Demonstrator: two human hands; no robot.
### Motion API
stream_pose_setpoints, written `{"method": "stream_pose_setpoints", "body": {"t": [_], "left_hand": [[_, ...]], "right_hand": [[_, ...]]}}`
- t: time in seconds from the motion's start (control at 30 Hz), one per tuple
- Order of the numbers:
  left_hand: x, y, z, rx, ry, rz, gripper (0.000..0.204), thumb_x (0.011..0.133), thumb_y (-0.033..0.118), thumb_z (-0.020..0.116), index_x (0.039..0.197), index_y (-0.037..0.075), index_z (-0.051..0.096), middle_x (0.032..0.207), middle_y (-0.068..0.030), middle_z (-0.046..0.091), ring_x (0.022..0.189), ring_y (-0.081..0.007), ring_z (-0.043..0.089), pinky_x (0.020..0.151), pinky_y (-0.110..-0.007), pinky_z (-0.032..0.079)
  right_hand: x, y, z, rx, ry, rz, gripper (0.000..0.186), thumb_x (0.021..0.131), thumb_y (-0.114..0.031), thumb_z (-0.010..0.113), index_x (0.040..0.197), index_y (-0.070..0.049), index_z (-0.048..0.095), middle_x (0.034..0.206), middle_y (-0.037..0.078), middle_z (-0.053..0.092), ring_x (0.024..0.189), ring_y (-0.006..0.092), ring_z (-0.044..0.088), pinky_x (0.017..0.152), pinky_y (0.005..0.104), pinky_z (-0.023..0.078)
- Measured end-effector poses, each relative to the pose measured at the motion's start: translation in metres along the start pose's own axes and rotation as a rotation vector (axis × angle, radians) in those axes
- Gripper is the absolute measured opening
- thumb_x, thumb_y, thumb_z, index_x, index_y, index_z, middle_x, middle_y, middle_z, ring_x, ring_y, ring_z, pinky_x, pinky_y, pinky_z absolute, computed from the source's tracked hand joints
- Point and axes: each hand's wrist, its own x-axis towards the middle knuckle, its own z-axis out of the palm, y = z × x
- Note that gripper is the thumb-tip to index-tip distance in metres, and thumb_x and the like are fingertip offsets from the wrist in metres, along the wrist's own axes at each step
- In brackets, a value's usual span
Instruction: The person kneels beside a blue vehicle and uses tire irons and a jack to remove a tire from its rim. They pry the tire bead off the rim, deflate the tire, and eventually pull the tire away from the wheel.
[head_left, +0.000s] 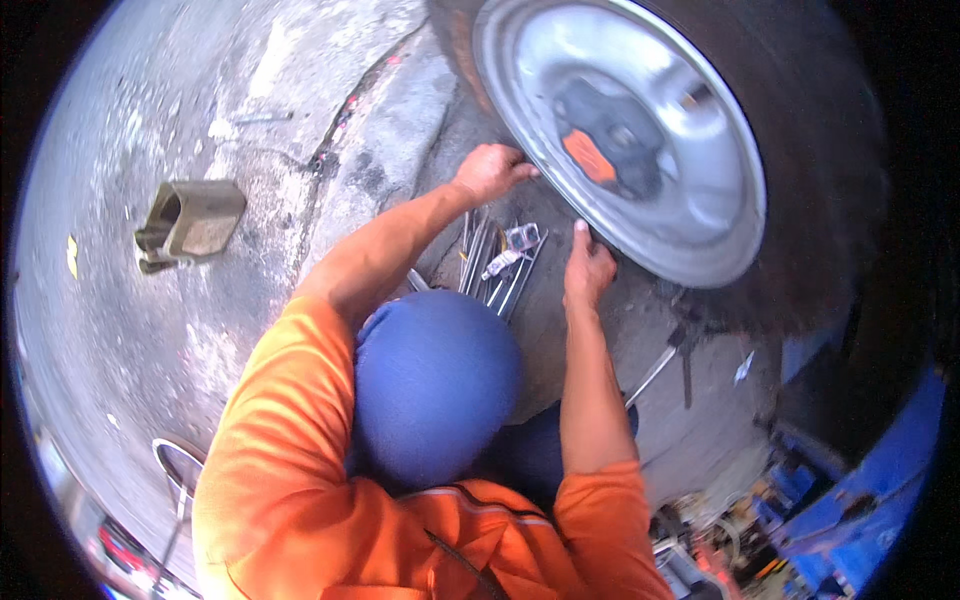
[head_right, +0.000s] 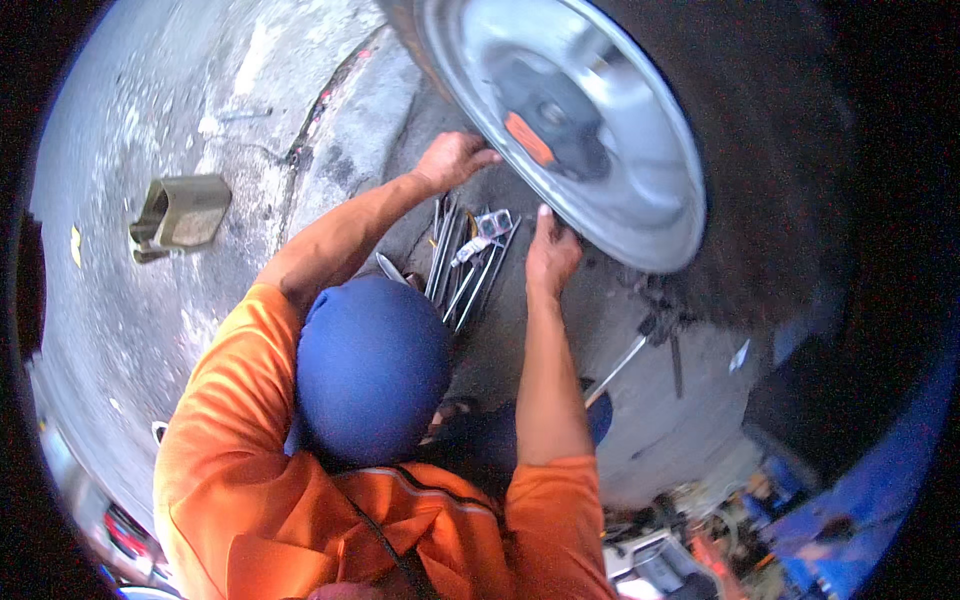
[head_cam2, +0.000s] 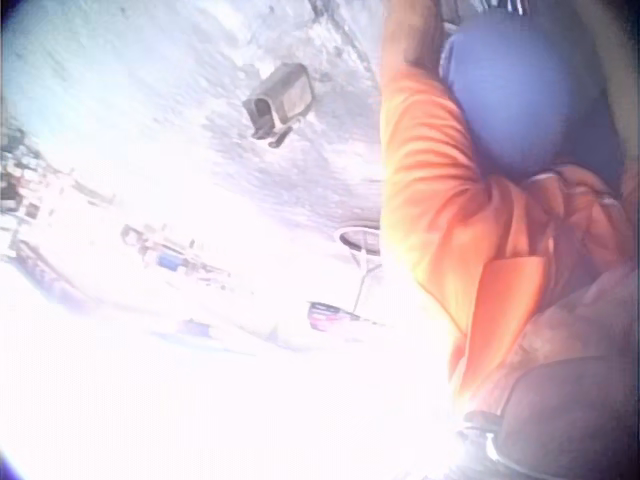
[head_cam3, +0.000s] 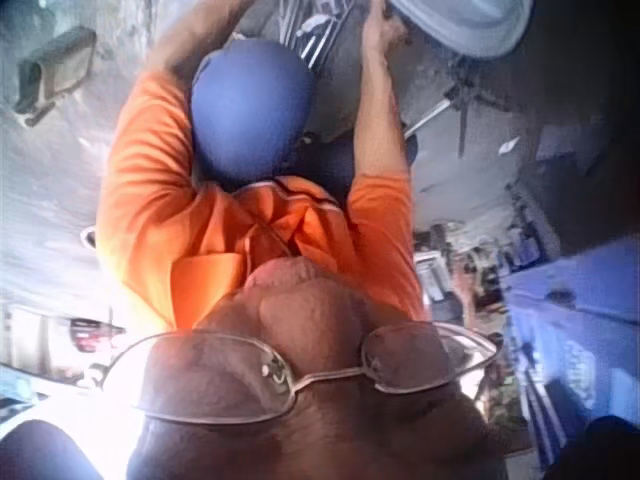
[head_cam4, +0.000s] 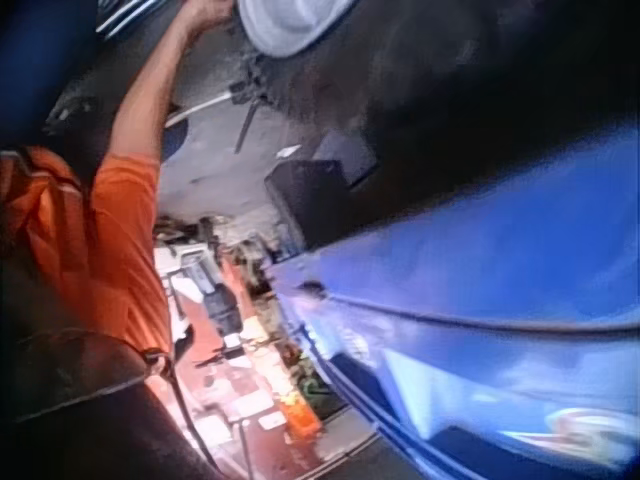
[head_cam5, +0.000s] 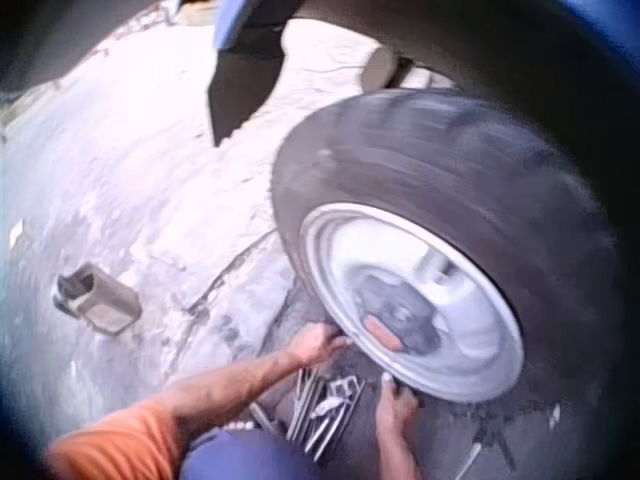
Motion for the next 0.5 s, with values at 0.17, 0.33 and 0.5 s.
{"method": "stream_pose_setpoints", "body": {"t": [0.17, 0.33, 0.5], "left_hand": [[0.000, 0.010, 0.015, 0.026, 0.057, -0.056, 0.035, 0.085, 0.039, 0.062, 0.085, 0.004, 0.068, 0.081, -0.0238, 0.064, 0.077, -0.0420, 0.063, 0.070, -0.050, 0.050], [0.003, 0.010, 0.017, -0.035, 0.116, -0.054, 0.031, 0.083, 0.035, 0.063, 0.085, 0.004, 0.068, 0.082, -0.0234, 0.064, 0.079, -0.0428, 0.062, 0.070, -0.050, 0.050], [0.002, -0.004, -0.003, -0.085, 0.108, -0.021, 0.031, 0.084, 0.033, 0.063, 0.092, 0.004, 0.067, 0.087, -0.0228, 0.065, 0.084, -0.0417, 0.062, 0.073, -0.049, 0.050]], "right_hand": [[0.022, 0.036, 0.007, 0.066, 0.047, 0.009, 0.059, 0.085, -0.044, 0.065, 0.108, 0.010, 0.061, 0.105, 0.023, 0.065, 0.087, 0.0272, 0.065, 0.077, 0.0383, 0.050], [0.040, 0.043, 0.014, 0.213, 0.011, 0.187, 0.061, 0.084, -0.037, 0.069, 0.128, 0.001, 0.050, 0.110, 0.013, 0.062, 0.079, 0.0207, 0.062, 0.068, 0.0302, 0.051], [0.033, 0.021, 0.017, 0.019, 0.018, 0.021, 0.057, 0.084, -0.036, 0.070, 0.125, -0.001, 0.055, 0.104, 0.008, 0.063, 0.075, 0.0154, 0.059, 0.066, 0.0297, 0.049]]}}
